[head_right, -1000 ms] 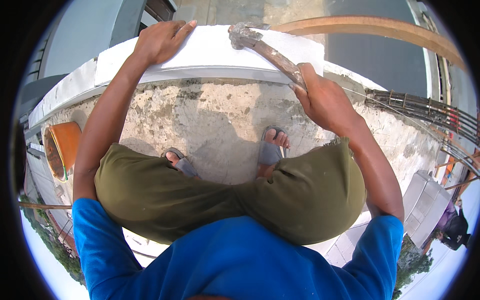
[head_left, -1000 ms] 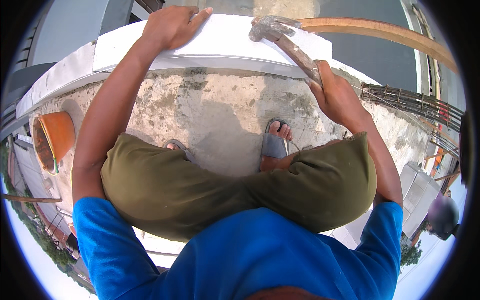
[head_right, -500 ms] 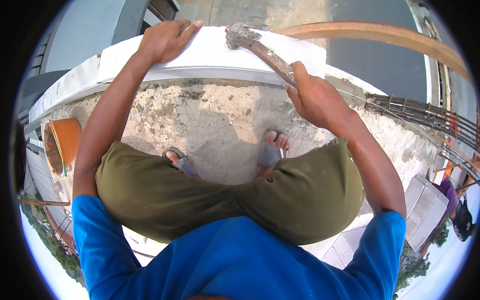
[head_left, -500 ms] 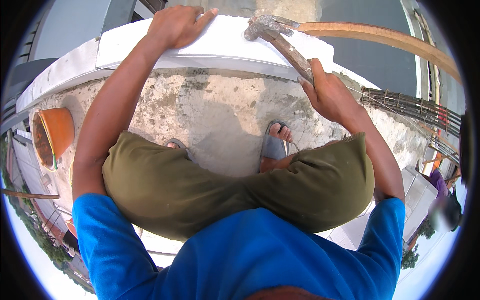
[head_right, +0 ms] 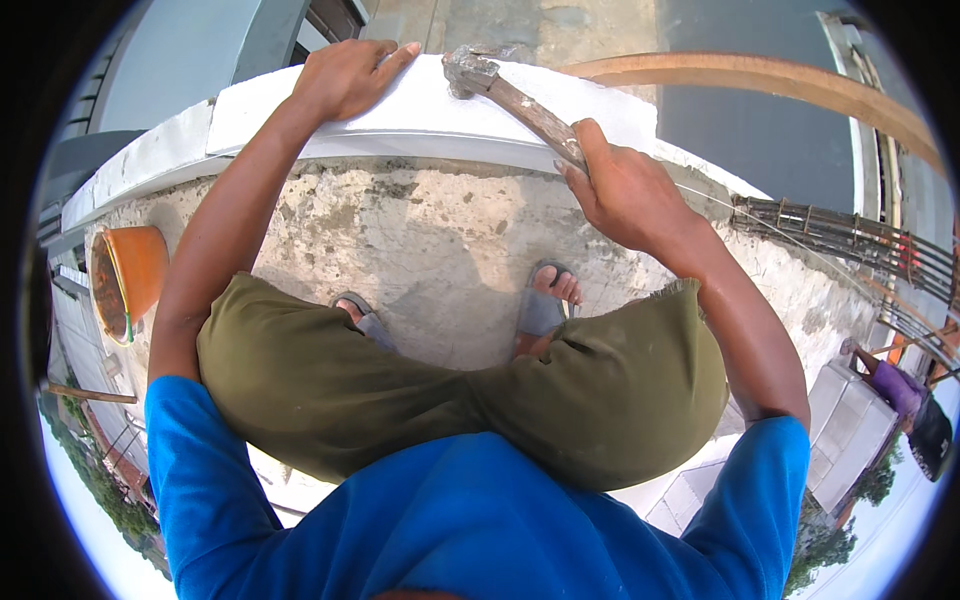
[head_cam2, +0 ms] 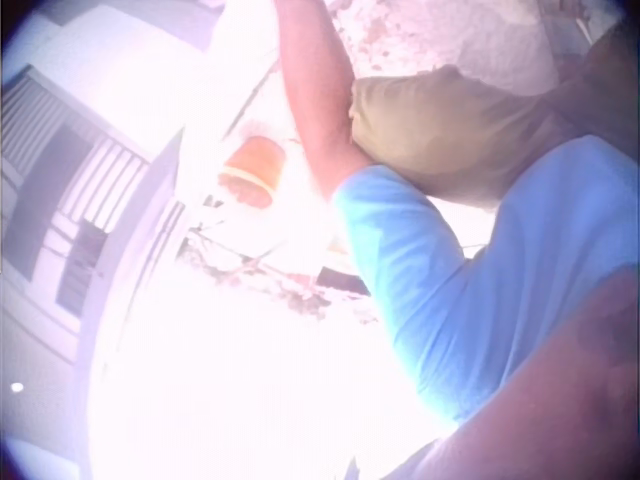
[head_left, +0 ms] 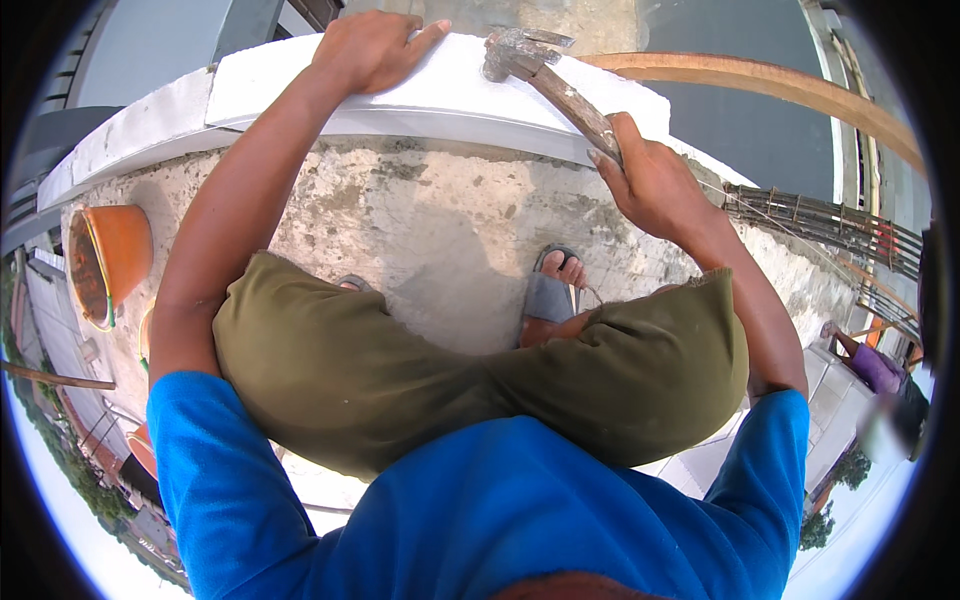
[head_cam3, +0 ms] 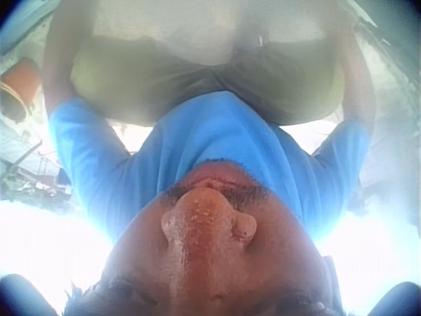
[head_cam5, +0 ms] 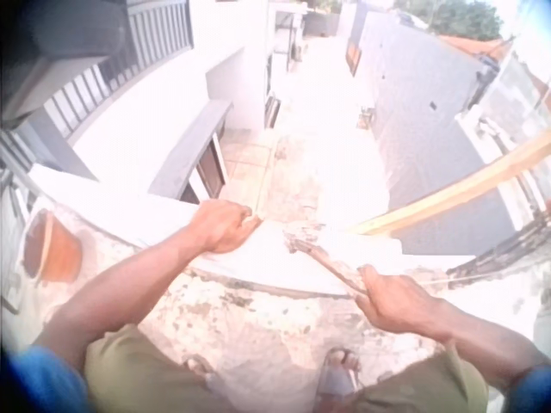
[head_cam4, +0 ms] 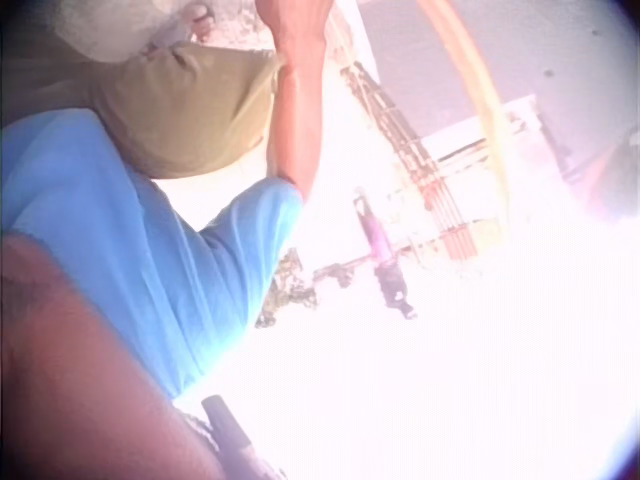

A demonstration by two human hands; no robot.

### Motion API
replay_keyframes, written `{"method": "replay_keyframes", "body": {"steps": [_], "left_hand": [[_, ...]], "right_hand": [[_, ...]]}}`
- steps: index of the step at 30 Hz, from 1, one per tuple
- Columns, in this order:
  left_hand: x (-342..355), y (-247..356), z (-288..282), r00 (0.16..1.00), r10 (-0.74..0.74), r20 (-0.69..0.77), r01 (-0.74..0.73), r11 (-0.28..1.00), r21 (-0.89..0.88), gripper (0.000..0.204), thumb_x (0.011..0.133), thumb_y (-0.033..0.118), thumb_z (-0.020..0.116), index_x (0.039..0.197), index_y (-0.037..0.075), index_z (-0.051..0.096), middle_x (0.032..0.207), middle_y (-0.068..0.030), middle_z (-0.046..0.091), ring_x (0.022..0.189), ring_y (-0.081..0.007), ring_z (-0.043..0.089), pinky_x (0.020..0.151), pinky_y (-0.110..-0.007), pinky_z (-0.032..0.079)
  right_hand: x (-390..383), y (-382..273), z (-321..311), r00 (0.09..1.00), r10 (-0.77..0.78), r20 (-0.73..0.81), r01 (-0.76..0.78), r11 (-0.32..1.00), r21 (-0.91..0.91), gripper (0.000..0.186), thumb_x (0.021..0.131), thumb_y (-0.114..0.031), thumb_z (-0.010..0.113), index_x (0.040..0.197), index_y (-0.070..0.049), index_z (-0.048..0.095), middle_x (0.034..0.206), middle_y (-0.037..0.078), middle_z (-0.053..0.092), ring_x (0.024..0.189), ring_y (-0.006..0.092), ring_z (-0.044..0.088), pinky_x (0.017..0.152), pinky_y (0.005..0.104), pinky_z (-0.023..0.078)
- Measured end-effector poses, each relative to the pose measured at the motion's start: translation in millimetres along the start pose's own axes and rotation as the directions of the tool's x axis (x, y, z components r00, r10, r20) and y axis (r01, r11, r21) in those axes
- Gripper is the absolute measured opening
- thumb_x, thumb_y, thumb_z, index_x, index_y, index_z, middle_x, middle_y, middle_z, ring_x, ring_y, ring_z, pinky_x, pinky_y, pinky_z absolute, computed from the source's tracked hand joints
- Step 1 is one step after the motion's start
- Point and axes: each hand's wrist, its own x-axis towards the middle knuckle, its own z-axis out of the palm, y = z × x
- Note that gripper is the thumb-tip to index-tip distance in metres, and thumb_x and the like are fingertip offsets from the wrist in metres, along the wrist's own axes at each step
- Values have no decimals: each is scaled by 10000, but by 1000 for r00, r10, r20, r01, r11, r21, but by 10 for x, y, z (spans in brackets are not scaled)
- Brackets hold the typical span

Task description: The person scoops cement from a bucket with a trowel and spreads it on a concrete ledge. They then place a white rectangular tile onto the cement, adjust its position, and tap it with a hammer to secure it. The process is repeated for additional tiles.

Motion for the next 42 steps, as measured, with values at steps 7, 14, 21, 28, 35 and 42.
{"method": "replay_keyframes", "body": {"steps": [7, 14, 21, 28, 35, 42], "left_hand": [[-112, -50, 42, 986, 48, -161, -49, 999, -5, 724, 1122, 643, 336, 1323, 97, 766, 1130, -164, 804, 1097, -312, 757, 1035, -489, 547], [-345, -154, -208, 999, 6, 47, -1, 994, -113, 658, 1137, 561, 370, 1202, 61, 794, 1048, -163, 790, 1054, -311, 736, 1052, -475, 477], [-335, -132, -189, 998, 41, -56, -51, 977, -207, 615, 1127, 525, 391, 1184, 53, 780, 1198, -175, 769, 1200, -298, 687, 1167, -475, 418], [-415, -242, -253, 999, 52, 13, -46, 954, -297, 617, 1132, 510, 392, 1121, 38, 788, 1156, -153, 778, 1186, -310, 689, 1135, -469, 422], [-427, -225, -303, 996, 68, 52, -50, 958, -283, 627, 1132, 516, 392, 1108, 38, 797, 1135, -162, 780, 1176, -310, 685, 1137, -465, 417], [-378, -216, -219, 997, 61, -45, -72, 953, -293, 626, 1126, 523, 403, 1117, 38, 797, 1138, -151, 786, 1186, -307, 684, 1146, -474, 424]], "right_hand": [[73, -406, -591, 887, -198, -418, 315, 920, 234, 383, 1154, -310, 527, 1387, -8, 483, 824, 165, 655, 655, 295, 646, 613, 411, 489], [1593, -1573, -956, 516, -486, -705, 843, 431, 321, 358, 1174, -301, 502, 1360, 6, 498, 817, 52, 600, 661, 98, 575, 611, 272, 470], [2681, -1723, -560, 873, -479, 89, 485, 842, -236, 438, 1085, -402, 639, 1261, -4, 586, 905, 288, 718, 813, 454, 701, 753, 487, 534], [2651, -2116, -705, 761, -578, -296, 606, 795, 6, 388, 1059, -361, 704, 1268, -49, 604, 768, 189, 702, 718, 400, 683, 707, 487, 524], [3179, -1906, -403, 731, -682, -12, 619, 671, -409, 454, 870, -78, 711, 1309, -108, 601, 884, 221, 730, 863, 461, 698, 753, 531, 550], [3152, -1892, -245, 722, -576, -383, 661, 738, 136, 451, 895, -113, 734, 1319, -78, 582, 887, 217, 730, 827, 462, 688, 728, 511, 527]]}}
